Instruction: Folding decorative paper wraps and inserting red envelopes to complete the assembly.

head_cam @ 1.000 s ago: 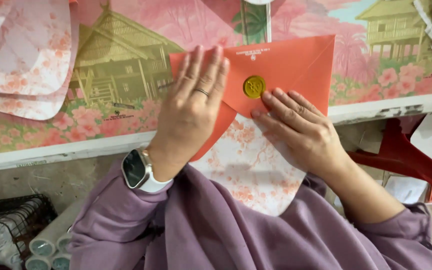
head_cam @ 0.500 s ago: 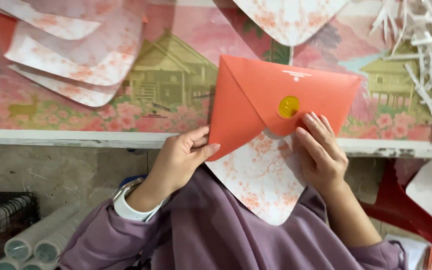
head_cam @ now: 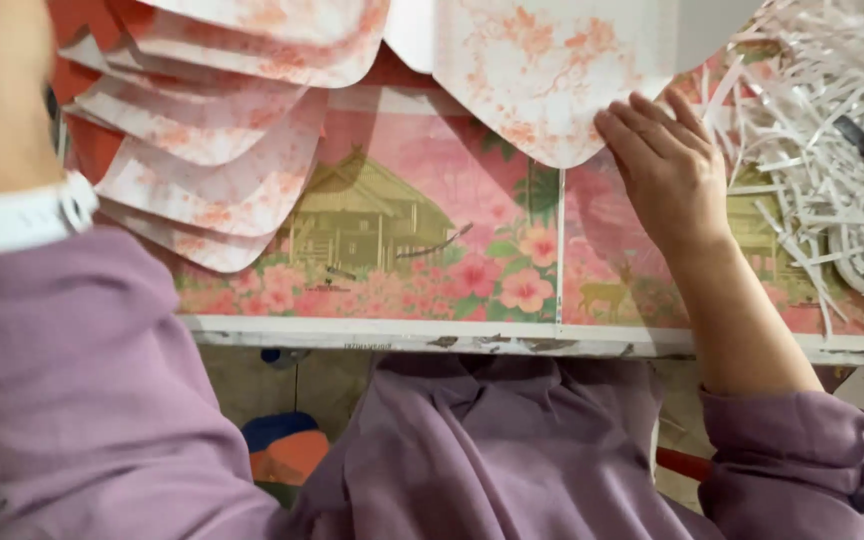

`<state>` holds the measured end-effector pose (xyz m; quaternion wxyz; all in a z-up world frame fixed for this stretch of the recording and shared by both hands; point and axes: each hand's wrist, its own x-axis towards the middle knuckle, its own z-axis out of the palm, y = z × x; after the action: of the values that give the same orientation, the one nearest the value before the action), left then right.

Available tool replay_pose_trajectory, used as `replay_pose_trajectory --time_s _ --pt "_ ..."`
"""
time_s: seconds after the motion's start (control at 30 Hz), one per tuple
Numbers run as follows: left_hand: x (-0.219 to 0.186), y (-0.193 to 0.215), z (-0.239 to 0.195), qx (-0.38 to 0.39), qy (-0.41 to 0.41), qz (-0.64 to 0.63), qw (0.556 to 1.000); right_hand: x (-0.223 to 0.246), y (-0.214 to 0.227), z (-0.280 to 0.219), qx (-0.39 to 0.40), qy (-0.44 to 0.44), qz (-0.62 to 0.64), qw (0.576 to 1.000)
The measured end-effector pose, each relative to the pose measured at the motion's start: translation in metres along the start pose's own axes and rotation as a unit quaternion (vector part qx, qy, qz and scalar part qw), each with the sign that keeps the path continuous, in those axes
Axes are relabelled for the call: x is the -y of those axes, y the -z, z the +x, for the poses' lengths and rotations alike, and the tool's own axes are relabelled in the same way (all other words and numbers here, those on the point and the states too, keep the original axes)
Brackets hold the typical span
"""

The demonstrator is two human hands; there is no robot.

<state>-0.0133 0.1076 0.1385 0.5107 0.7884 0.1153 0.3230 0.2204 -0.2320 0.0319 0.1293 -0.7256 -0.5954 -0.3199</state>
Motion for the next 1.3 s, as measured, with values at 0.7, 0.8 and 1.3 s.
replay_pose_trajectory --time_s 0.7,0.8,1.3 --pt "0.047 -0.132 -0.134 0.199 -0.066 0.297 0.932 0.084 0.109 -0.049 0.272 -0.086 0.604 0.744" --pt "0.047 -0.129 -0.132 0.185 -0.080 0.258 0.945 0.068 0.090 -0.092 0.197 -0.257 0.283 0.903" --pt "0.040 -0.118 -0.133 0.121 -0.158 0.351 0.915 0.053 0.041 -0.072 0.151 -0.299 0.083 0.939"
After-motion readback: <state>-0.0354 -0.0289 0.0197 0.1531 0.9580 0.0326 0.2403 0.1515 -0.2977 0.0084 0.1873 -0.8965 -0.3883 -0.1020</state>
